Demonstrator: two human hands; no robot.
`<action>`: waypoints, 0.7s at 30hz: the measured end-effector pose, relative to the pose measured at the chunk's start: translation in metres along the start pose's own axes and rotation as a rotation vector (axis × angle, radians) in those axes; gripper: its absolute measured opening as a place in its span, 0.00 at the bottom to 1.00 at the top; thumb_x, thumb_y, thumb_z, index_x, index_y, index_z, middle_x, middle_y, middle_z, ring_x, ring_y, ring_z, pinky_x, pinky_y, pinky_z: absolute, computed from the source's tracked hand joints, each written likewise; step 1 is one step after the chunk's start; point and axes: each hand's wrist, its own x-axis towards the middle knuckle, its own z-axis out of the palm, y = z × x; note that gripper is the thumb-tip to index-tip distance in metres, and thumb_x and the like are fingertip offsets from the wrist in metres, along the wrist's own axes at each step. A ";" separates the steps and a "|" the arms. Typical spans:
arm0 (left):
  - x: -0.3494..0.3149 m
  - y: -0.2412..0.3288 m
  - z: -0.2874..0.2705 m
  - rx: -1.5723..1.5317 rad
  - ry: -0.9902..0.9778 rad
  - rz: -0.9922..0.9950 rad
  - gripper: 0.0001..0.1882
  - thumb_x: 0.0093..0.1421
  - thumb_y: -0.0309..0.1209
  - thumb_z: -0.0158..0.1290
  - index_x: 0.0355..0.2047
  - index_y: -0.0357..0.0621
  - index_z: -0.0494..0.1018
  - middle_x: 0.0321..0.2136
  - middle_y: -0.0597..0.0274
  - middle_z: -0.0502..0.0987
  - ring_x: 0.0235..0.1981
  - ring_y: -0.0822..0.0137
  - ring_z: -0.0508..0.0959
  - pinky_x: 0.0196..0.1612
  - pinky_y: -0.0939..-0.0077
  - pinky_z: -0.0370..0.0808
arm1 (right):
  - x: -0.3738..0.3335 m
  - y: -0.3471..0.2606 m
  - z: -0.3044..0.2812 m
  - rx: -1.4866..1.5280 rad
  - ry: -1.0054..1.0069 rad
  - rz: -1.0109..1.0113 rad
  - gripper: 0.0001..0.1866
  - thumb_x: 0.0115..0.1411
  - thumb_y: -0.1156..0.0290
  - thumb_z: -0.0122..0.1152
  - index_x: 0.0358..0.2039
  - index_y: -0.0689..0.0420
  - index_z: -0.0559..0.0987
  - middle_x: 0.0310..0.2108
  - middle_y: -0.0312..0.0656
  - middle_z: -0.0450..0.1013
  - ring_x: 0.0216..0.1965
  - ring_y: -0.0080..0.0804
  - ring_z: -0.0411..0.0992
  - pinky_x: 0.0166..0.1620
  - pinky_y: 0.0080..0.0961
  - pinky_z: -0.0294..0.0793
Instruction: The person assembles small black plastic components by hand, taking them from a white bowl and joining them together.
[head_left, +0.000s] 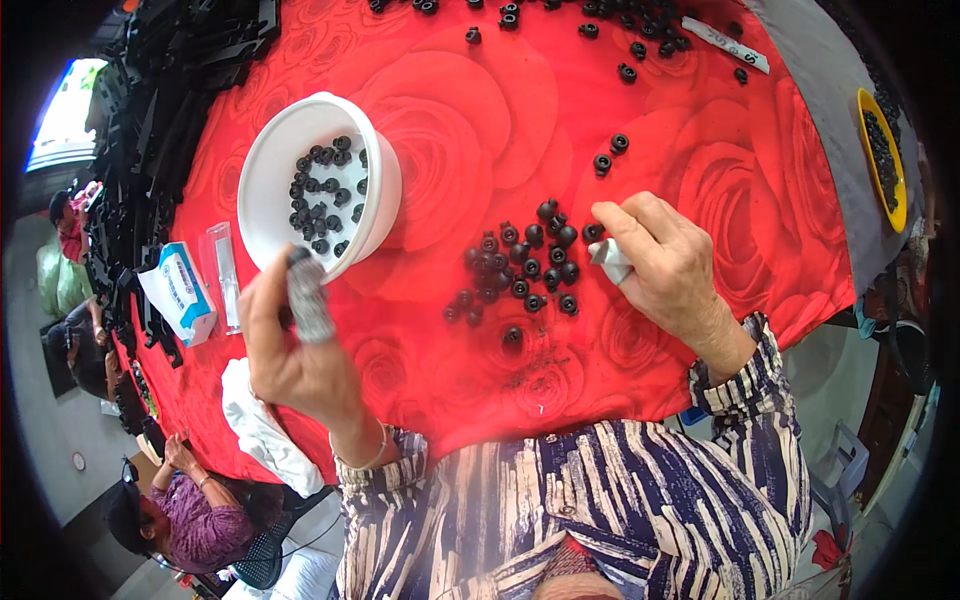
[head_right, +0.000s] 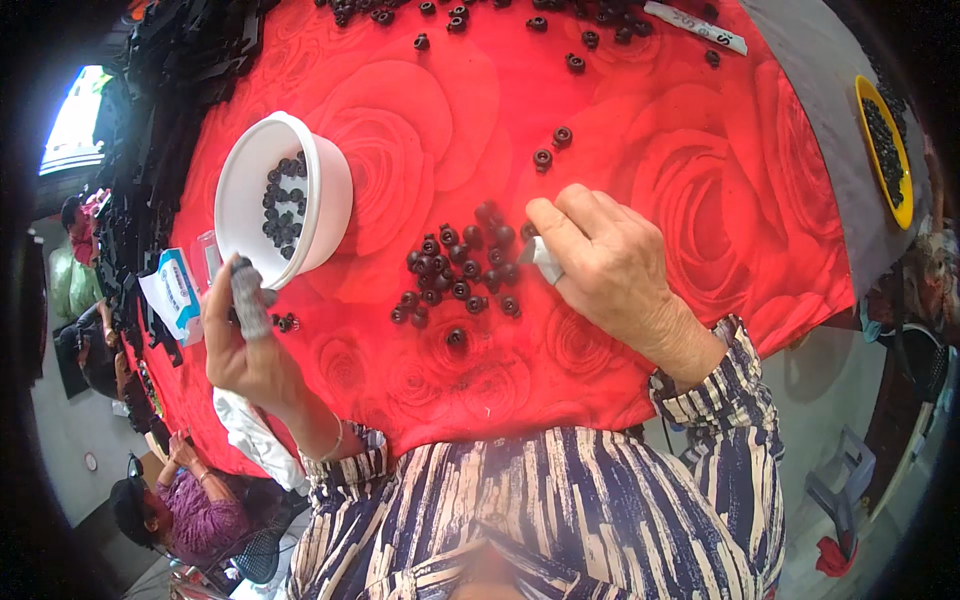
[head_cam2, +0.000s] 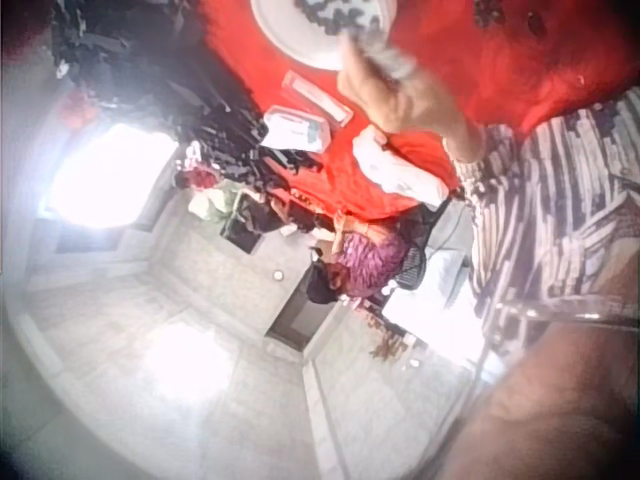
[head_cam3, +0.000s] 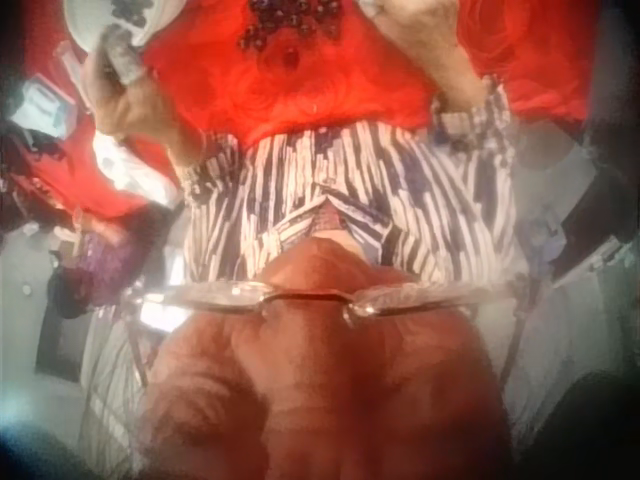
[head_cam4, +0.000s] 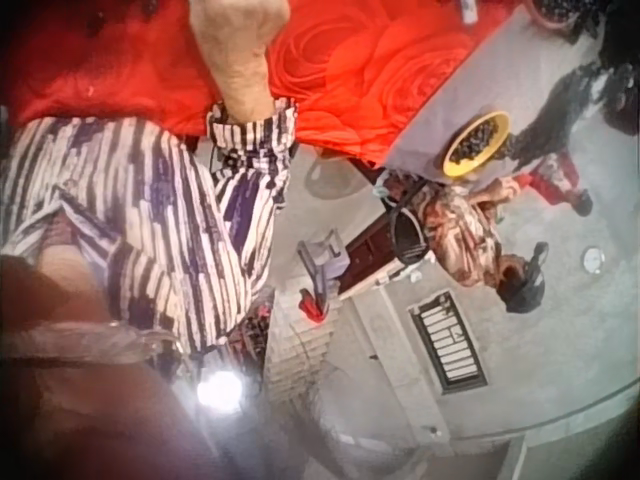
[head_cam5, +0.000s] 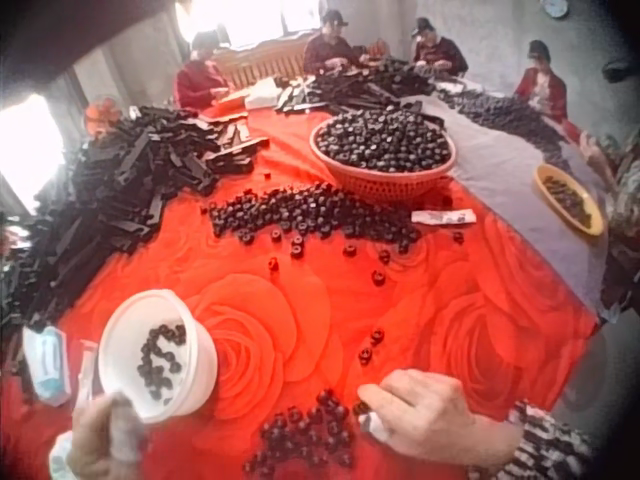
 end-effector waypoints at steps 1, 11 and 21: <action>0.008 -0.009 0.000 0.099 0.021 0.080 0.18 0.49 0.16 0.55 0.43 0.34 0.76 0.31 0.60 0.77 0.31 0.73 0.73 0.32 0.78 0.70 | 0.000 0.001 0.003 -0.066 -0.021 -0.013 0.17 0.41 0.76 0.62 0.35 0.57 0.74 0.25 0.37 0.63 0.26 0.33 0.68 0.26 0.29 0.69; -0.019 0.005 0.021 -0.012 -0.061 0.235 0.18 0.46 0.20 0.63 0.40 0.39 0.77 0.34 0.58 0.75 0.30 0.70 0.74 0.27 0.80 0.72 | -0.005 0.006 0.008 -0.013 -0.029 0.001 0.10 0.42 0.75 0.62 0.27 0.56 0.73 0.21 0.37 0.62 0.23 0.33 0.67 0.25 0.30 0.68; -0.069 0.033 0.044 -1.081 -0.763 -1.031 0.14 0.57 0.22 0.55 0.44 0.33 0.70 0.37 0.58 0.77 0.37 0.73 0.77 0.36 0.83 0.76 | -0.005 -0.023 -0.002 0.295 0.094 -0.198 0.13 0.43 0.76 0.64 0.30 0.62 0.74 0.21 0.40 0.65 0.18 0.34 0.65 0.20 0.30 0.64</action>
